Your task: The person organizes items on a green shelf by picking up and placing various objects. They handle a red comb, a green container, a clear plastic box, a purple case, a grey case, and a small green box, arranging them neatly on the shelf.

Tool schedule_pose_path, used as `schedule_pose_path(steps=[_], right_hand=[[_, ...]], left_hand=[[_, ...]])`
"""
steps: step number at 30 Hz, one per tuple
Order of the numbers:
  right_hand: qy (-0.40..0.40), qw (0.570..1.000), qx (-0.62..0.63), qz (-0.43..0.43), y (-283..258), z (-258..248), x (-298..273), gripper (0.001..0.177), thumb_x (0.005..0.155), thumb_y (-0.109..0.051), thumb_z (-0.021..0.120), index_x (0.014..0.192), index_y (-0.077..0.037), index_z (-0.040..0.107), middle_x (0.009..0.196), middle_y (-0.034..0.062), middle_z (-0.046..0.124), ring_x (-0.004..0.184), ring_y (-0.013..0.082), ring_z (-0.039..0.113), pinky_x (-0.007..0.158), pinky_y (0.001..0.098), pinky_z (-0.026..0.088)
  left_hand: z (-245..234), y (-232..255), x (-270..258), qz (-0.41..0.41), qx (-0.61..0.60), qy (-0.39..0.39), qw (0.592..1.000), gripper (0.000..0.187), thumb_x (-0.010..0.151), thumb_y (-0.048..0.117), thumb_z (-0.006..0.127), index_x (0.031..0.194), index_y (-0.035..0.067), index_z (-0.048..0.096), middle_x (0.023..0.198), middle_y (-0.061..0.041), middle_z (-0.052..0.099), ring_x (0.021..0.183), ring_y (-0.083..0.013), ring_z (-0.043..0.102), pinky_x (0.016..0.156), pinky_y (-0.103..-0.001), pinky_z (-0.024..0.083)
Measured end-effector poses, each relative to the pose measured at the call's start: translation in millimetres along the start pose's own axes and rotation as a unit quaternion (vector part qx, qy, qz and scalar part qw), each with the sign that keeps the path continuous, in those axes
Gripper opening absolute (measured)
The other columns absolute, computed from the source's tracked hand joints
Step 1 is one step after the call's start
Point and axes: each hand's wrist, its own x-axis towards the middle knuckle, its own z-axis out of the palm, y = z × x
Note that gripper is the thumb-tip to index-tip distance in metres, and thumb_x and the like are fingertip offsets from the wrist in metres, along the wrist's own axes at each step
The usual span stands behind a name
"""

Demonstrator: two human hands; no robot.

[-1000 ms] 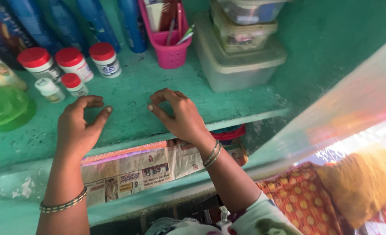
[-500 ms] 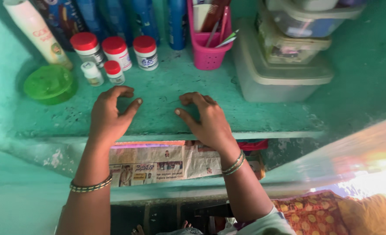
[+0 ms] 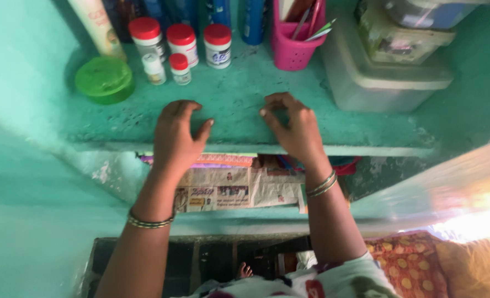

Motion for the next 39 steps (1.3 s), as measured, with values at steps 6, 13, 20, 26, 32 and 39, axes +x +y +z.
schedule_pose_path(steps=[6, 13, 20, 26, 32, 39], right_hand=[[0.069, 0.995, -0.068, -0.031, 19, 15, -7, 0.026, 0.096, -0.018, 0.078, 0.114, -0.003, 0.068, 0.104, 0.0145, 0.076, 0.098, 0.0273, 0.076, 0.080, 0.0375, 0.057], [0.105, 0.969, -0.193, -0.109, 30, 27, -36, 0.025, 0.094, -0.015, 0.083, 0.111, -0.002, 0.070, 0.111, 0.0191, 0.071, 0.104, 0.0401, 0.067, 0.090, 0.0471, 0.054], [0.100, 0.965, -0.204, -0.132, -28, 57, -80, 0.022, 0.101, -0.014, 0.078, 0.114, 0.000, 0.068, 0.113, 0.0171, 0.072, 0.115, 0.0418, 0.066, 0.100, 0.0488, 0.052], [0.004, 0.996, 0.067, -0.066, -142, 150, -128, 0.038, 0.101, -0.018, 0.075, 0.132, -0.001, 0.062, 0.131, 0.0153, 0.068, 0.125, 0.0266, 0.065, 0.106, 0.0402, 0.052], [-0.164, 0.969, 0.168, -0.078, -247, 211, -160, 0.044, 0.098, -0.013, 0.070, 0.138, -0.002, 0.055, 0.144, 0.0140, 0.059, 0.134, 0.0245, 0.058, 0.109, 0.0415, 0.051], [-0.288, 0.925, 0.229, -0.091, -313, 236, -161, 0.050, 0.097, -0.016, 0.070, 0.141, -0.004, 0.051, 0.142, 0.0108, 0.059, 0.135, 0.0232, 0.058, 0.110, 0.0423, 0.050]], left_hand=[[-26, 2, -69, 0.078, 0.150, -0.039, 0.985, 0.065, 0.099, 0.030, 0.063, 0.156, 0.007, 0.043, 0.165, -0.022, 0.033, 0.151, -0.0459, 0.032, 0.122, -0.062, 0.022], [-109, -33, -191, -0.081, 0.138, -0.212, 0.964, 0.088, 0.087, 0.045, 0.071, 0.156, 0.008, 0.030, 0.163, -0.026, 0.020, 0.148, -0.0540, 0.016, 0.116, -0.067, 0.015], [-207, -60, -274, -0.167, 0.108, -0.177, 0.964, 0.085, 0.089, 0.045, 0.073, 0.155, 0.008, 0.033, 0.160, -0.026, 0.028, 0.149, -0.0534, 0.013, 0.117, -0.067, 0.012], [-288, -57, -309, -0.163, 0.101, -0.102, 0.976, 0.082, 0.090, 0.043, 0.072, 0.154, 0.008, 0.035, 0.160, -0.025, 0.033, 0.151, -0.0530, 0.015, 0.118, -0.066, 0.014], [-344, -58, -339, -0.177, 0.105, -0.038, 0.978, 0.079, 0.091, 0.043, 0.072, 0.155, 0.011, 0.037, 0.160, -0.023, 0.036, 0.152, -0.0521, 0.017, 0.118, -0.066, 0.014], [-373, -65, -340, -0.190, 0.108, 0.023, 0.976, 0.077, 0.092, 0.041, 0.073, 0.154, 0.009, 0.041, 0.159, -0.023, 0.039, 0.151, -0.0529, 0.022, 0.118, -0.067, 0.018]])
